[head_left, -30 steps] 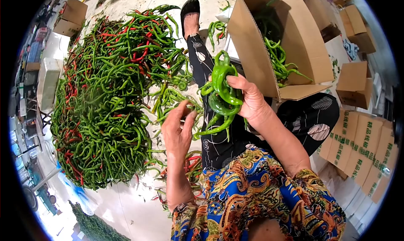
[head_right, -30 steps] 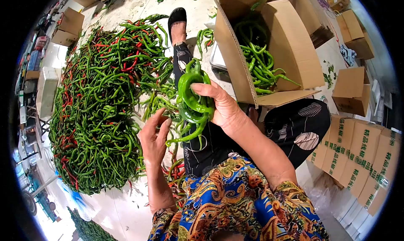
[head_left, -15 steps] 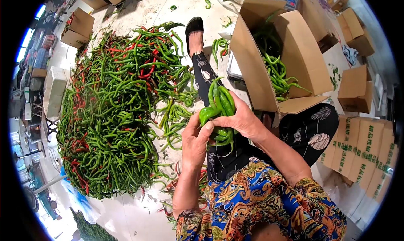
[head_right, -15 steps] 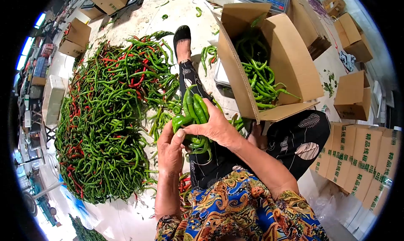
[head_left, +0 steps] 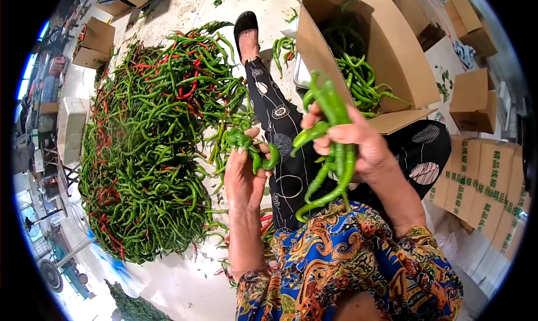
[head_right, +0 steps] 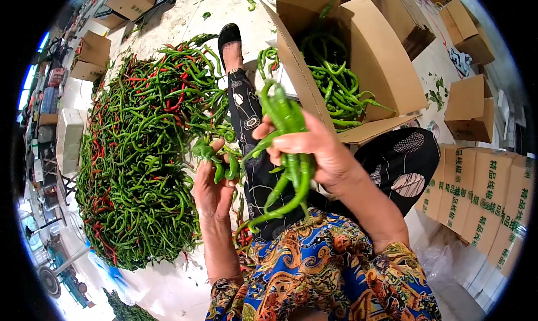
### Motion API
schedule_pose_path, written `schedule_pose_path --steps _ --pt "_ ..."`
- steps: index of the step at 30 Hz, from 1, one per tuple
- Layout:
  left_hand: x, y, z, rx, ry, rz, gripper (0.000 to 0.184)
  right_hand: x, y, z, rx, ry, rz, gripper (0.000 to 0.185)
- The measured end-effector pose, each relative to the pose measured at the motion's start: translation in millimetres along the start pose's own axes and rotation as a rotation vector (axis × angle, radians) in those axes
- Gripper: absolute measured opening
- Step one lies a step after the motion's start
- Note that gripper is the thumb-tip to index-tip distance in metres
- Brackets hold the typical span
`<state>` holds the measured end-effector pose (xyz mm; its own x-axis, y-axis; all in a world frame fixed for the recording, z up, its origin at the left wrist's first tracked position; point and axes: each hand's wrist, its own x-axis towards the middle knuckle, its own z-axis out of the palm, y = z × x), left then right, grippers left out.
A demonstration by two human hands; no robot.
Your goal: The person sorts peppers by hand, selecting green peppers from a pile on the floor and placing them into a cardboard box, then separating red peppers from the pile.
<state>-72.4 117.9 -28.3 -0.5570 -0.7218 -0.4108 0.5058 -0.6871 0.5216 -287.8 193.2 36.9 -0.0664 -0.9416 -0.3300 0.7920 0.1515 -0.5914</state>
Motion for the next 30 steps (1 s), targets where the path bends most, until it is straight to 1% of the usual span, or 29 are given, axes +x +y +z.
schedule_pose_path --steps 1,2,3,5,6,7,8,9,11,12,13,16,18,19,20,21,22,23,24,25,27,28,29,30 --pt "1.1 -0.9 1.2 -0.003 -0.011 0.003 0.044 -7.2 -15.0 3.6 0.02 -0.014 -0.033 0.047" --pt "0.7 -1.5 4.4 0.009 0.039 -0.005 0.045 -10.8 -30.4 2.0 -0.001 -0.071 -0.111 0.047" --pt "2.3 -3.4 1.8 -0.013 0.021 -0.007 0.045 -11.7 -46.1 -2.2 -0.027 -0.123 -0.192 0.047" --pt "2.9 -8.7 -4.2 0.03 0.076 -0.019 0.042 -13.5 -78.6 -16.7 -0.029 -0.107 -0.311 0.046" --pt "4.8 -11.7 -6.5 -0.01 0.009 -0.026 0.038 -12.4 -95.9 -25.2 -0.066 -0.073 -0.37 0.044" --pt "5.8 -12.9 -5.2 0.006 0.002 -0.064 0.036 -9.9 -113.6 -33.8 -0.103 -0.042 -0.428 0.041" --pt "4.9 -15.5 -1.7 0.024 0.023 -0.076 0.036 -7.2 -127.5 -47.1 -0.066 -0.009 -0.435 0.035" --pt "3.7 -17.1 1.8 0.047 0.05 -0.082 0.035 -5.2 -139.5 -58.0 -0.137 0.038 -0.465 0.036" --pt "4.3 -21.5 8.9 0.143 0.116 -0.087 0.033 0.3 -155.7 -80.9 -0.12 0.057 -0.493 0.033" --pt "4.6 -22.3 11.9 0.158 0.117 -0.11 0.032 1.7 -160.9 -83.7 -0.186 0.101 -0.518 0.032" --pt "6.8 -24.0 14.0 0.191 0.099 -0.097 0.034 0.3 -167.4 -82.0 -0.281 0.136 -0.488 0.03" --pt "13.2 -26.0 25.4 0.211 0.107 -0.081 0.038 11.8 -168.1 -84.2 -0.412 0.174 -0.546 0.031" --pt "15.9 -26.9 32.8 0.215 0.139 -0.059 0.04 15.6 -166.3 -85.4 -0.551 0.189 -0.448 0.041" --pt "18.2 -26.8 32.7 0.219 0.112 -0.062 0.041 16.3 -165.7 -85.3 -0.647 0.214 -0.39 0.045" --pt "20.6 -25.9 31.6 0.222 0.087 -0.064 0.042 17.8 -163.3 -91.8 -0.84 0.301 -0.225 0.057" --pt "22.5 -25.6 31.4 0.227 0.061 -0.067 0.043 35.5 -150.8 -144.8 -1.418 0.463 -0.268 0.063" --pt "24.3 -24.7 38.7 0.24 0.072 -0.066 0.043 32.5 -158.3 -143.5 -1.603 0.304 0.132 0.06" --pt "26.0 -23.1 39.4 0.26 0.06 -0.058 0.043 33.5 -156.0 -169.3 -1.912 0.146 0.207 0.051" --pt "28.6 -21.7 39.0 0.277 0.049 -0.05 0.043 28.0 -154.4 -160.7 -2.093 0.218 0.347 0.041" --pt "30.1 -21.5 40.4 0.293 0.039 -0.044 0.043 27.5 -153.2 -167.9 -2.099 0.191 0.309 0.04" --pt "34.5 -19.6 52.9 0.339 0.106 -0.015 0.045 22.9 -150.7 -182.6 -2.102 0.145 0.237 0.037" --pt "39.5 -17.0 57.0 0.352 0.071 -0.004 0.046 26.3 -152.1 -185.5 -2.041 0.119 0.276 0.042" --pt "45.2 -13.3 62.8 0.367 0.036 0.008 0.046 27.4 -149.2 -186.6 -2.026 0.086 0.174 0.045" --pt "48.3 -12.4 84.0 0.359 0.071 0.073 0.044 27.7 -145.1 -185.0 -2.007 0.055 0.07 0.047"
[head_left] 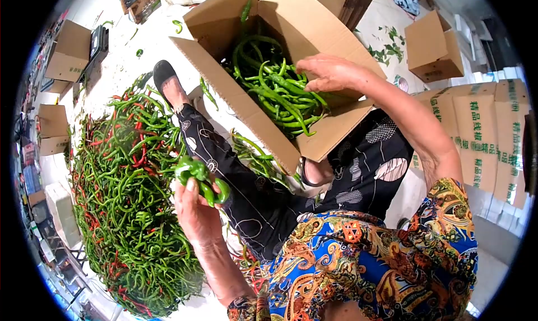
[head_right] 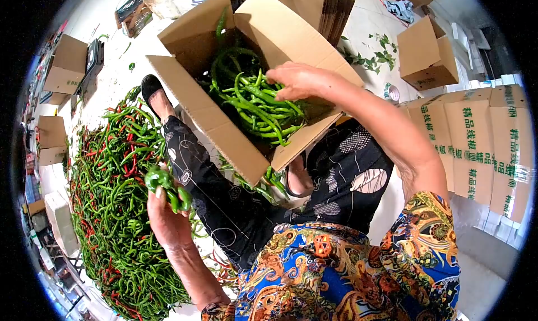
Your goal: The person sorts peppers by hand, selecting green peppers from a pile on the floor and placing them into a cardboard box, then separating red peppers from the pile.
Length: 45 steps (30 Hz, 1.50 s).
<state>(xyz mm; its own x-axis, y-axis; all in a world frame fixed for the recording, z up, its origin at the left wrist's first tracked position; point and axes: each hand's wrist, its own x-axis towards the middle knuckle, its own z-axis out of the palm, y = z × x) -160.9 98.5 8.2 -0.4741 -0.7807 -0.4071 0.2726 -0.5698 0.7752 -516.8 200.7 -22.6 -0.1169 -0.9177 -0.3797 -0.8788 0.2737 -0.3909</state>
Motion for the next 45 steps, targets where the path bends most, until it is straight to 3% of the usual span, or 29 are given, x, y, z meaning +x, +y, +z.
schedule_pose_path --steps 1,3,5,6,7,9,11,14,15,16,17,19,21,23,25,27,29,30,31,32,33,34,35,37,42,45 --pt "6.8 5.5 4.8 0.021 -0.074 0.016 0.046 1.8 -2.0 2.5 0.024 0.059 -0.071 0.05" --pt "16.4 13.7 24.1 0.043 -0.179 0.065 0.047 17.8 6.3 20.2 -0.047 -0.145 -0.137 0.059" --pt "19.6 16.4 71.9 0.05 -0.042 0.12 0.046 23.5 -4.7 28.4 -0.119 -0.409 -0.109 0.056" --pt "25.3 24.9 68.1 0.184 -0.32 0.041 0.044 21.1 -13.2 26.6 -0.227 -0.497 -0.005 0.043" --pt "31.7 23.6 73.2 0.396 -0.376 0.022 0.042 19.3 -19.8 24.2 -0.339 -0.586 0.097 0.033" --pt "35.8 16.9 88.0 0.583 -0.566 0.093 0.042 10.7 -2.5 27.0 -0.383 -0.592 0.069 0.027" --pt "34.9 12.2 87.7 0.706 -0.411 0.275 0.038 3.0 12.2 14.7 -0.21 -0.424 0.082 0.027" --pt "38.5 15.3 45.3 0.45 -0.141 0.275 0.031 -17.8 3.4 -20.4 -0.046 -0.017 0.113 0.027" --pt "44.6 12.6 13.5 0.293 -0.146 0.269 0.031 -24.4 -6.1 -30.3 -0.163 0.097 0.18 0.027" --pt "48.7 10.0 -17.1 0.268 -0.037 0.214 0.031 -31.5 -6.8 -28.7 -0.102 0.389 0.067 0.024" --pt "50.7 4.6 -44.7 0.243 0.087 0.163 0.031 -37.5 -25.6 -38.8 0.07 0.45 -0.026 0.022" --pt "50.3 -25.3 -107.7 0.268 0.318 0.136 0.031 -58.4 -68.6 -48.4 0.346 0.293 0.07 0.022" --pt "41.9 -75.3 -198.0 0.29 0.517 -0.046 0.03 -78.0 -109.3 -46.8 0.746 -0.039 0.206 0.017" --pt "11.6 -125.3 -274.8 0.286 0.629 -0.13 0.03 -92.8 -140.3 -34.3 0.752 -0.412 0.138 0.015" --pt "-16.6 -173.1 -317.8 0.229 0.783 -0.161 0.034 -94.9 -147.1 5.1 0.807 -0.546 -0.169 0.014" --pt "-32.3 -199.2 -325.6 0.349 0.817 -0.295 0.039 -87.6 -162.7 34.2 0.759 -0.621 -0.062 0.015" --pt "-28.9 -227.6 -320.8 0.449 0.822 -0.271 0.047 -82.0 -156.7 88.8 0.687 -0.514 0.009 0.014" --pt "-19.1 -235.8 -314.1 0.568 0.826 -0.28 0.048 -77.6 -156.0 111.3 0.502 -0.434 0.009 0.012" --pt "-5.6 -268.3 -330.5 0.698 0.73 -0.215 0.05 -76.8 -144.9 147.1 0.506 -0.228 -0.057 0.013" --pt "9.2 -286.0 -329.9 0.993 0.664 -0.17 0.051 -73.2 -143.6 163.4 0.423 -0.225 0.02 0.019" --pt "18.5 -286.7 -310.4 1.099 0.583 -0.07 0.049 -74.8 -115.4 208.3 0.335 -0.047 -0.181 0.025" --pt "27.9 -287.0 -290.6 1.202 0.508 0.037 0.048 -74.7 -104.0 233.5 0.247 -0.103 -0.177 0.025" --pt "33.5 -264.8 -264.3 1.142 0.372 -0.184 0.041 -74.6 -96.7 248.1 0.157 -0.159 -0.173 0.026" --pt "29.5 -243.5 -241.4 1.073 0.101 -0.075 0.033 -77.7 -91.9 258.0 0.029 -0.246 -0.313 0.028" --pt "57.8 -209.0 -243.4 1.056 0.567 0.146 0.021 -69.6 -92.3 265.5 0.114 -0.178 -0.396 0.024" --pt "95.2 -214.6 -254.3 1.228 0.761 0.198 0.027 -62.5 -93.7 267.9 0.111 -0.179 -0.378 0.024"
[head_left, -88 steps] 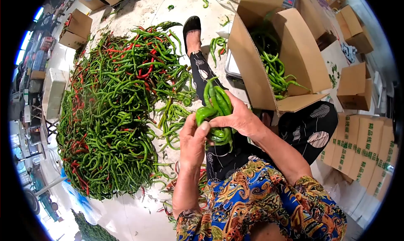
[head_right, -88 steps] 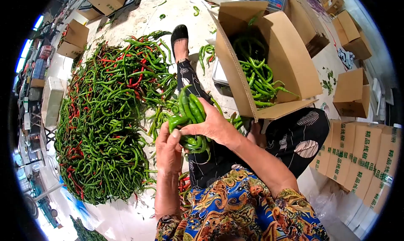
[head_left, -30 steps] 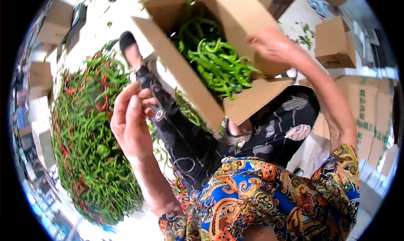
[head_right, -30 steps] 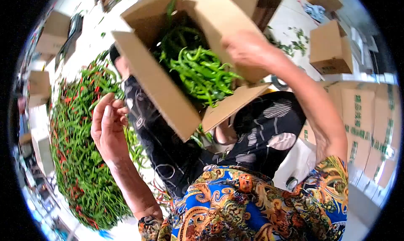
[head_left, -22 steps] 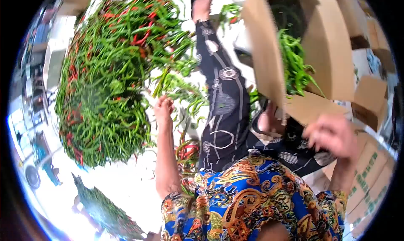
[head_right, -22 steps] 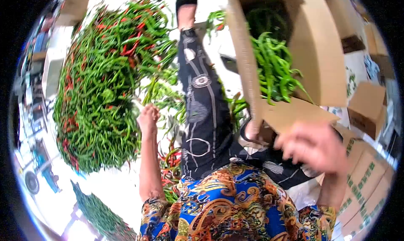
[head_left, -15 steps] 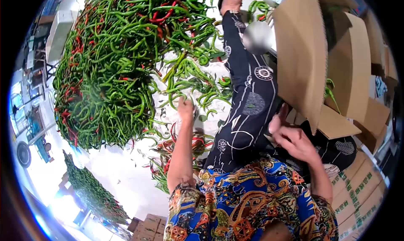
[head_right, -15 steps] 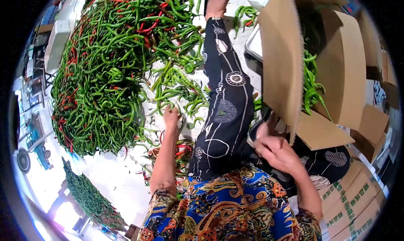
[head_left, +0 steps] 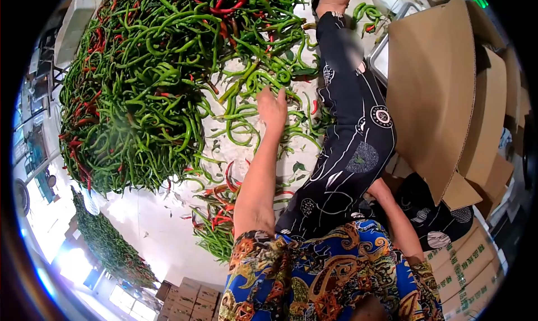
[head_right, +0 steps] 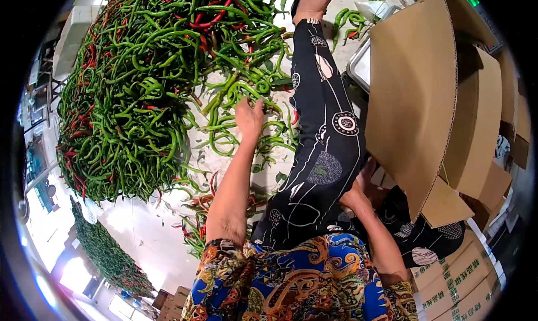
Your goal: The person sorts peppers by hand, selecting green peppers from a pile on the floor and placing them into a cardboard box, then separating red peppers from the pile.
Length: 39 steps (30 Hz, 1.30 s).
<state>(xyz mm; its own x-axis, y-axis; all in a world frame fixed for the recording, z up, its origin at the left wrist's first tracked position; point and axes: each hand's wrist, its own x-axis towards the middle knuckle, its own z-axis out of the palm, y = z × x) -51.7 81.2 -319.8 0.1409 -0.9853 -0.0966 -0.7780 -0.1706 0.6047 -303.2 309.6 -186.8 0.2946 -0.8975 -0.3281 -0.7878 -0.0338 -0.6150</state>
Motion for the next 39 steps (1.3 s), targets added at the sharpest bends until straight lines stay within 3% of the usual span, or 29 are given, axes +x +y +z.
schedule_pose_path --steps 6,8,10,12,13,15,16,18,20,23,24,26,28,30,39 --pt "5.8 7.4 30.8 0.035 0.03 -0.215 0.022 10.0 2.5 -2.6 0.003 0.017 0.035 0.023" --pt "-5.9 9.9 24.9 -0.053 -0.18 -0.27 0.015 10.9 4.0 -4.3 0.009 0.025 0.047 0.023" --pt "-36.5 11.3 19.8 -0.109 -0.362 -0.182 0.017 15.5 4.7 -7.8 0.002 0.022 0.058 0.022" --pt "-56.2 21.9 -17.2 -0.437 -0.359 -0.166 0.024 13.0 3.3 -10.5 0.005 0.022 0.067 0.022" --pt "-54.0 6.9 -28.8 -0.376 -0.309 -0.203 0.029 12.7 0.5 -13.5 0.005 0.016 0.073 0.022" --pt "-48.9 -32.5 -53.8 -0.194 0.085 -0.091 0.032 10.9 -0.9 -16.4 0.005 0.016 0.075 0.022" --pt "-39.9 -65.8 -62.9 -0.093 0.152 -0.091 0.039 9.0 -2.1 -17.5 0.004 0.017 0.076 0.022" --pt "-34.9 -109.3 -76.7 0.122 0.151 -0.362 0.056 7.6 -3.3 -18.7 0.008 0.017 0.077 0.021" --pt "-42.8 -139.0 -72.8 0.384 0.135 -0.298 0.038 7.0 -4.8 -19.0 0.009 0.013 0.078 0.021" --pt "-40.1 -139.3 -68.9 -0.056 -0.266 -0.386 0.04 6.9 -3.1 -20.1 0.014 0.015 0.087 0.021" --pt "-41.8 -118.3 -72.7 -0.277 -0.279 -0.264 0.028 5.6 -4.0 -19.5 0.018 0.021 0.093 0.021" --pt "-41.9 -81.5 -90.1 -0.697 -0.364 -0.516 0.017 7.8 -1.3 -15.5 0.033 0.024 0.106 0.02" --pt "-47.9 -100.1 -89.8 -0.866 -0.143 -0.75 0.016 11.1 1.6 -14.2 0.036 0.028 0.114 0.02" --pt "-55.8 -117.3 -101.4 -1.155 -0.162 -0.827 0.011 16.1 2.2 -16.5 0.042 0.023 0.13 0.02" --pt "-81.7 -91.5 -101.0 -1.417 -0.313 -0.918 0.022 22.6 -4.8 -25.6 0.107 0.041 0.177 0.019"
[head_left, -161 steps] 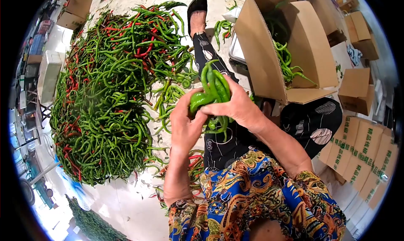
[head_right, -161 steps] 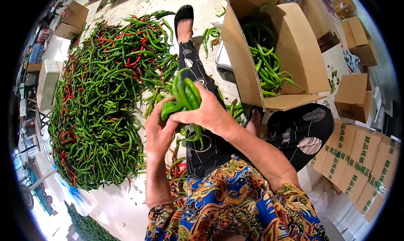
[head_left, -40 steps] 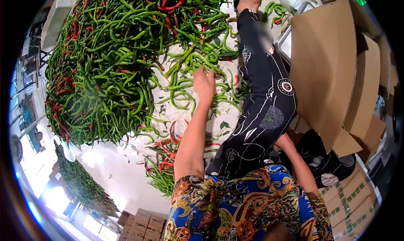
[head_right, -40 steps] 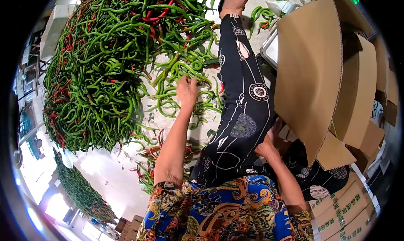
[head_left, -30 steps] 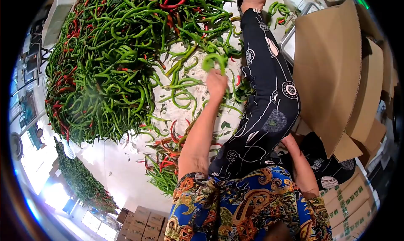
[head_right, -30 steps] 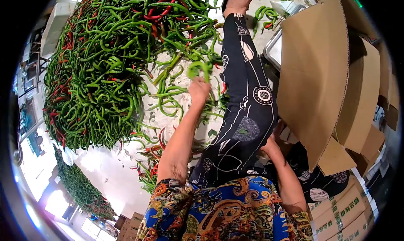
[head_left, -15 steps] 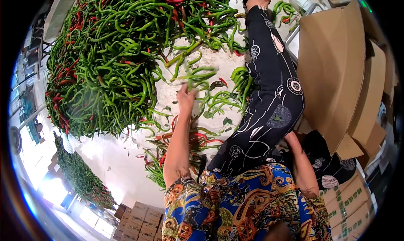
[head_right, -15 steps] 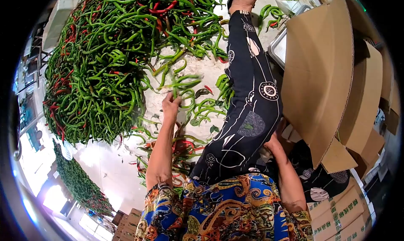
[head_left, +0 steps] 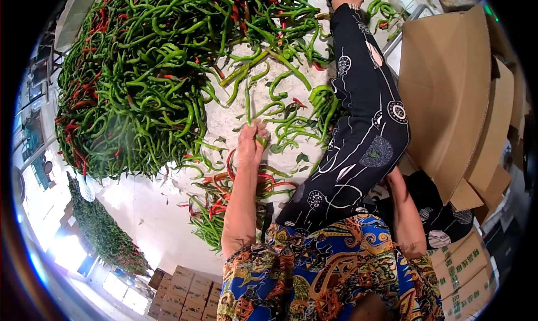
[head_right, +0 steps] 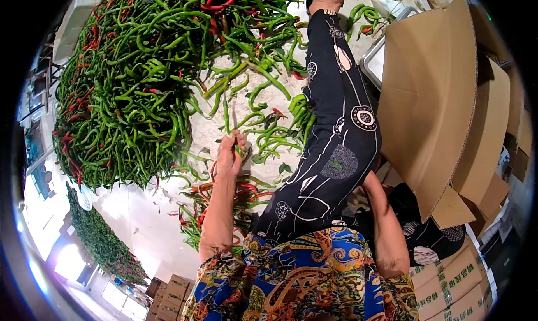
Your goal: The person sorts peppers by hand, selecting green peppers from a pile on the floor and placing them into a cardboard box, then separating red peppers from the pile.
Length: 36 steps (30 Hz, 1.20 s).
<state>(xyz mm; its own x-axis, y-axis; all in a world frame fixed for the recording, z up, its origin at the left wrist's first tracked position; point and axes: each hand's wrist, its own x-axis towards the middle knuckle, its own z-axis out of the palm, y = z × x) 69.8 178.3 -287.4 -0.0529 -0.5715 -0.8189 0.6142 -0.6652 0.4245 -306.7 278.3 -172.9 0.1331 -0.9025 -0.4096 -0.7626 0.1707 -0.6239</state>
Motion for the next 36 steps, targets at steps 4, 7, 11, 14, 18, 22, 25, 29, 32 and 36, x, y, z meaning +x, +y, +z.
schedule_pose_path --steps 4,7,11,14,18,22,25,29,32,36 --pt "10.2 -4.4 30.4 0.047 -0.06 0.045 0.021 1.7 -4.2 -5.0 0.049 0.007 0.06 0.019" --pt "17.7 10.2 60.1 0.202 -0.023 0.166 0.015 5.8 -8.9 -8.5 0.12 0.02 0.121 0.018" --pt "78.9 0.2 60.5 1.263 0.262 0.961 0.02 10.5 -15.7 -10.5 0.256 0.048 0.229 0.018" --pt "93.9 -8.6 72.0 1.365 0.263 0.768 0.024 22.1 -17.6 -11.3 0.399 0.082 0.329 0.017" --pt "76.6 -10.8 83.8 1.193 0.218 0.456 0.027 27.4 -24.5 -12.9 0.721 0.16 0.507 0.017" --pt "11.7 -31.4 100.7 1.236 0.145 0.916 0.027 46.2 -28.1 -11.1 1.101 0.272 0.641 0.017" --pt "-28.1 -71.1 131.3 1.139 -0.207 0.896 0.023 51.8 -31.4 -8.3 1.331 0.376 0.701 0.016" --pt "-31.2 -84.0 125.6 0.984 -0.466 0.623 0.03 60.3 -32.6 -5.3 1.443 0.453 0.743 0.016" --pt "-34.8 -53.2 99.9 1.267 -0.173 0.784 0.031 62.7 -31.3 -7.3 1.485 0.498 0.764 0.016" --pt "-21.2 -32.4 53.6 1.625 0.154 0.779 0.066 65.9 -27.5 -9.0 1.527 0.558 0.782 0.015"
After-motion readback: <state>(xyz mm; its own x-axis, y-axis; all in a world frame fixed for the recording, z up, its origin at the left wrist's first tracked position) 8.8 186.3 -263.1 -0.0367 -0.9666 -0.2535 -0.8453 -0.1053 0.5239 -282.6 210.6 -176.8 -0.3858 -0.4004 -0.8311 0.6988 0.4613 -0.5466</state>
